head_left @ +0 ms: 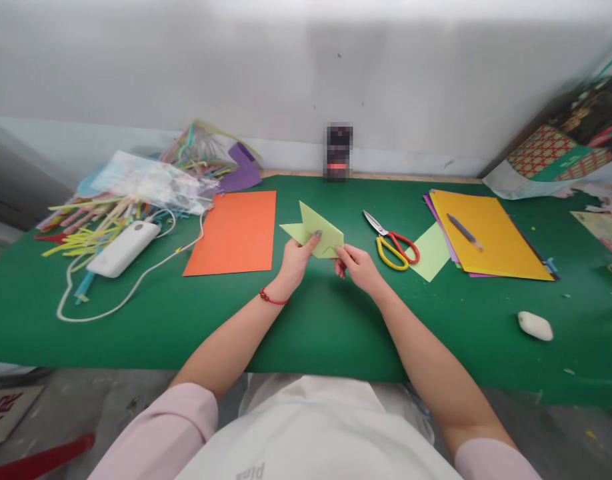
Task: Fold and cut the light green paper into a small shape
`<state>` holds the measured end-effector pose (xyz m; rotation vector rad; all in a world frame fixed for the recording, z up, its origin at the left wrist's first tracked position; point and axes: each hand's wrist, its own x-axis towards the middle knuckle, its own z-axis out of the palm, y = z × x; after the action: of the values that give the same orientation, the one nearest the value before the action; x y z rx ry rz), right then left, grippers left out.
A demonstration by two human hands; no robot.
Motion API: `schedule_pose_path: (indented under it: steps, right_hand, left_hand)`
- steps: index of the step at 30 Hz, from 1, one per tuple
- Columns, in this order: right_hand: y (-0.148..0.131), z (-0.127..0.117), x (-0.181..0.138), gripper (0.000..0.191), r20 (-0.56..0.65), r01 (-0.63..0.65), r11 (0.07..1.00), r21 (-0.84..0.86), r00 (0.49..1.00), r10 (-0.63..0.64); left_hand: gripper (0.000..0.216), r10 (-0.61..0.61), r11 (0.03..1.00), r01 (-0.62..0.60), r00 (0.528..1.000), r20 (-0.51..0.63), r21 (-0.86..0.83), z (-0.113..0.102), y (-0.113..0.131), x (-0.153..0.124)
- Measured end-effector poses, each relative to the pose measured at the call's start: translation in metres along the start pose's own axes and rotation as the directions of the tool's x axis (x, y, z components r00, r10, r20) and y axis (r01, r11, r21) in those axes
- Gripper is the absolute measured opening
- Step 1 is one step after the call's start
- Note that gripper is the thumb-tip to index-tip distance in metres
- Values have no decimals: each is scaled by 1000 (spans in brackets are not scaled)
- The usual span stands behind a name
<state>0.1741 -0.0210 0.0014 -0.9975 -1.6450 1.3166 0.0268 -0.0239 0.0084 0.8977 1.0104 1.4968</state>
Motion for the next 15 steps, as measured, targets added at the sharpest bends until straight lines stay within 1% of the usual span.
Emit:
schedule_pose_path:
  steps: [3,5,7,11,15]
  right_hand:
    - [2,-2,0,50,11,-3,1000,-15,1000,3]
    - [2,-2,0,50,32,-9,1000,-14,999,10]
    - [2,-2,-1,50,64,-23,1000,-4,998,24]
    - [-1,-1,-3,53,143,-85,996,35,987,79]
    - [-1,1,-5,61,276,-158,987,21,950,146]
  left_hand:
    - [47,-38,993,35,999,-24,-115,-2,-1,4]
    - [46,-55,990,48,997,-50,-136,-3,-1,5]
    - [45,-54,991,46,997,-59,-123,-3,0,6]
    - [43,-32,997,31,999,-11,-68,-5,3,6]
    - [41,-44,999,44,997,59,-13,-5,7,3]
